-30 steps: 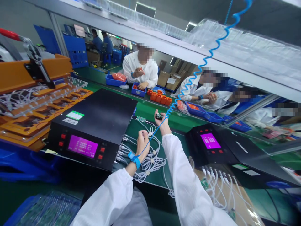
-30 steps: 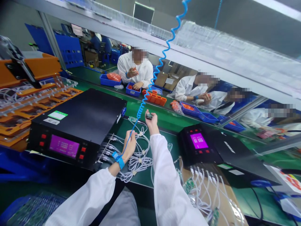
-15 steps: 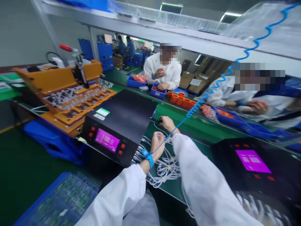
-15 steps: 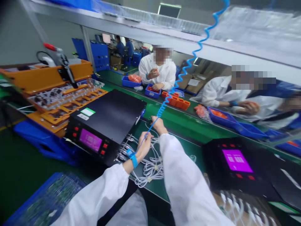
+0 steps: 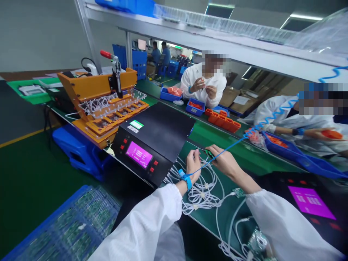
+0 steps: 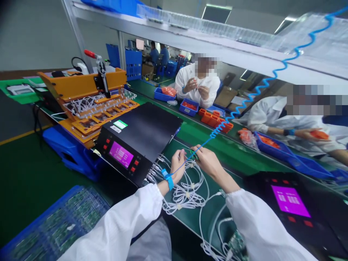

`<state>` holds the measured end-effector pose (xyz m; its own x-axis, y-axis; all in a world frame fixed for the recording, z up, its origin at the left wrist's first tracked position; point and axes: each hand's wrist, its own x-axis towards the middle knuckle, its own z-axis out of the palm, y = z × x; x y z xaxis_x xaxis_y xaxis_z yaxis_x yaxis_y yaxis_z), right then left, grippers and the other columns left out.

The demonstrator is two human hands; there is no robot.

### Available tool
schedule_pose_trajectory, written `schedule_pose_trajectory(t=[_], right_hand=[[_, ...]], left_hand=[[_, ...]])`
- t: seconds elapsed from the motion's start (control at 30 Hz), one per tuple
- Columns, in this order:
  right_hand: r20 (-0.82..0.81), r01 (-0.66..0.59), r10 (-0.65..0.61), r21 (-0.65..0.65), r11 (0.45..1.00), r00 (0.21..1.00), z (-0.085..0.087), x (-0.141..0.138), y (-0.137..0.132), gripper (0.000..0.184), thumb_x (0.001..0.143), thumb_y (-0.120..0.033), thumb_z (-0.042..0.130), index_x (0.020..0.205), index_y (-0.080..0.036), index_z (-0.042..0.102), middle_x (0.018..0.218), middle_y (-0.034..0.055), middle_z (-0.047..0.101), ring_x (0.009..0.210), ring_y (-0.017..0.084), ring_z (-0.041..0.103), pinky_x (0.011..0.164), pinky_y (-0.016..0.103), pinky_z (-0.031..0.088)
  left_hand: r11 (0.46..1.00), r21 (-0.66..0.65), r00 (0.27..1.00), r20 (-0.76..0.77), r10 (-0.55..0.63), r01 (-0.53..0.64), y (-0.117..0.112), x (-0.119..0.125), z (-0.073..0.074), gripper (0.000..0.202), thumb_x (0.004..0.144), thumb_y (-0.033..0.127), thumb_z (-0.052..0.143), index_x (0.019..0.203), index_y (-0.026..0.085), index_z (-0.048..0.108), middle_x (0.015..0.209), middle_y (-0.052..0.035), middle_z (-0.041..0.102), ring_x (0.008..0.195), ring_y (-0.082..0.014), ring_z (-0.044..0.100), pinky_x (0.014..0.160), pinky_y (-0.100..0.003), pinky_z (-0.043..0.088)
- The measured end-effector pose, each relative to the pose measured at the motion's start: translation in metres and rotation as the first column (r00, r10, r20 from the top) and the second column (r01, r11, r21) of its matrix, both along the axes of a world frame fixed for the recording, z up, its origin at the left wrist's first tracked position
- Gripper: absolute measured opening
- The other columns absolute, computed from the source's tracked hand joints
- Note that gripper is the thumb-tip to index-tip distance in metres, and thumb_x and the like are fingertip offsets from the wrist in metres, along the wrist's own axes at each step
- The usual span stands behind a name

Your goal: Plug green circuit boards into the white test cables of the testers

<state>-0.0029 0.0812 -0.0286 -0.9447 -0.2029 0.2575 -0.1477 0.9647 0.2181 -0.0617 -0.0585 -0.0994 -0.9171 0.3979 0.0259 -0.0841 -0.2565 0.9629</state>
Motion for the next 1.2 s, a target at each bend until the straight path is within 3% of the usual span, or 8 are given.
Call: schedule_pose_trajectory(t=[0.17, 0.27, 0.4, 0.53, 0.67, 0.93, 1.07, 1.2], right_hand=[[-0.014, 0.004, -0.003, 0.129, 0.992, 1.000, -0.001, -0.005, 0.012, 0.026, 0.093, -0.010, 0.050, 0.111, -0.018, 0.067, 0.099, 0.0158, 0.074, 0.087, 0.028, 0.070, 0.081, 0.037, 0.052], [-0.140, 0.215, -0.212, 0.005, 0.977, 0.967, 0.005, -0.015, 0.039, 0.018, 0.095, -0.020, 0.051, 0.102, -0.019, 0.067, 0.095, 0.0166, 0.074, 0.081, 0.028, 0.069, 0.071, 0.036, 0.049], [-0.320, 0.365, -0.521, -0.437, 0.822, 0.791, 0.012, -0.022, 0.046, 0.033, 0.096, -0.051, 0.054, 0.087, -0.021, 0.063, 0.076, 0.0116, 0.070, 0.066, 0.026, 0.063, 0.060, 0.034, 0.042], [-0.250, 0.190, -0.469, -0.681, 0.707, 0.847, 0.013, -0.018, -0.005, 0.044, 0.089, -0.064, 0.061, 0.078, -0.022, 0.058, 0.065, 0.0019, 0.061, 0.058, 0.017, 0.052, 0.058, 0.030, 0.040], [-0.211, 0.122, -0.445, -0.783, 0.610, 0.871, 0.012, -0.020, -0.041, 0.042, 0.091, -0.061, 0.062, 0.076, -0.021, 0.060, 0.064, -0.0010, 0.057, 0.059, 0.015, 0.047, 0.058, 0.029, 0.037], [-0.097, 0.122, -0.509, -0.917, 0.379, 0.855, 0.001, -0.030, -0.022, 0.058, 0.076, -0.072, 0.074, 0.061, -0.023, 0.048, 0.055, -0.0050, 0.044, 0.055, 0.012, 0.036, 0.053, 0.029, 0.031], [-0.035, 0.087, -0.606, -0.981, 0.171, 0.795, -0.011, -0.046, -0.012, 0.060, 0.056, -0.070, 0.086, 0.059, -0.021, 0.052, 0.055, -0.0047, 0.049, 0.057, 0.012, 0.040, 0.055, 0.028, 0.034], [-0.068, 0.022, -0.756, -0.994, 0.108, 0.651, -0.005, -0.066, 0.012, 0.060, 0.064, -0.075, 0.079, 0.065, -0.022, 0.051, 0.058, -0.0044, 0.050, 0.059, 0.013, 0.042, 0.056, 0.028, 0.035]], left_hand=[[0.982, -0.188, 0.985, -0.174, -0.004, -0.029, -0.009, 0.010, 0.003, 0.034, 0.106, 0.030, 0.044, 0.073, 0.023, 0.046, 0.075, -0.0018, 0.052, 0.082, -0.0201, 0.055, 0.086, -0.032, 0.045], [0.973, -0.231, 0.983, -0.181, -0.036, -0.007, -0.015, 0.018, 0.000, 0.036, 0.103, 0.025, 0.048, 0.068, 0.024, 0.042, 0.076, -0.0027, 0.052, 0.083, -0.0209, 0.056, 0.087, -0.033, 0.045], [0.978, -0.201, 0.985, -0.149, -0.087, 0.056, -0.016, 0.016, -0.002, 0.031, 0.104, 0.022, 0.047, 0.073, 0.023, 0.050, 0.080, -0.0042, 0.062, 0.081, -0.0194, 0.062, 0.082, -0.030, 0.047], [0.983, -0.129, 0.980, -0.135, -0.148, 0.130, -0.009, 0.004, 0.006, 0.015, 0.104, 0.030, 0.051, 0.102, 0.020, 0.063, 0.087, -0.0047, 0.069, 0.081, -0.0184, 0.066, 0.077, -0.028, 0.049], [0.974, -0.090, 0.950, -0.219, -0.222, 0.207, -0.007, 0.001, 0.017, 0.023, 0.105, 0.037, 0.050, 0.103, 0.020, 0.066, 0.074, -0.0012, 0.065, 0.069, -0.0172, 0.063, 0.069, -0.027, 0.045], [0.919, -0.310, 0.910, -0.254, -0.328, 0.245, -0.016, -0.007, 0.028, 0.034, 0.104, 0.035, 0.050, 0.074, 0.023, 0.057, 0.066, -0.0037, 0.065, 0.070, -0.0221, 0.068, 0.072, -0.030, 0.047], [0.902, -0.392, 0.921, -0.255, -0.295, 0.180, -0.010, -0.010, 0.028, 0.034, 0.103, 0.031, 0.049, 0.071, 0.024, 0.055, 0.071, -0.0089, 0.069, 0.081, -0.0276, 0.071, 0.077, -0.034, 0.048], [0.862, -0.461, 0.910, -0.231, -0.344, 0.209, -0.008, -0.001, 0.019, 0.032, 0.097, 0.022, 0.057, 0.065, 0.023, 0.054, 0.070, -0.0094, 0.068, 0.082, -0.0284, 0.072, 0.081, -0.035, 0.050]])
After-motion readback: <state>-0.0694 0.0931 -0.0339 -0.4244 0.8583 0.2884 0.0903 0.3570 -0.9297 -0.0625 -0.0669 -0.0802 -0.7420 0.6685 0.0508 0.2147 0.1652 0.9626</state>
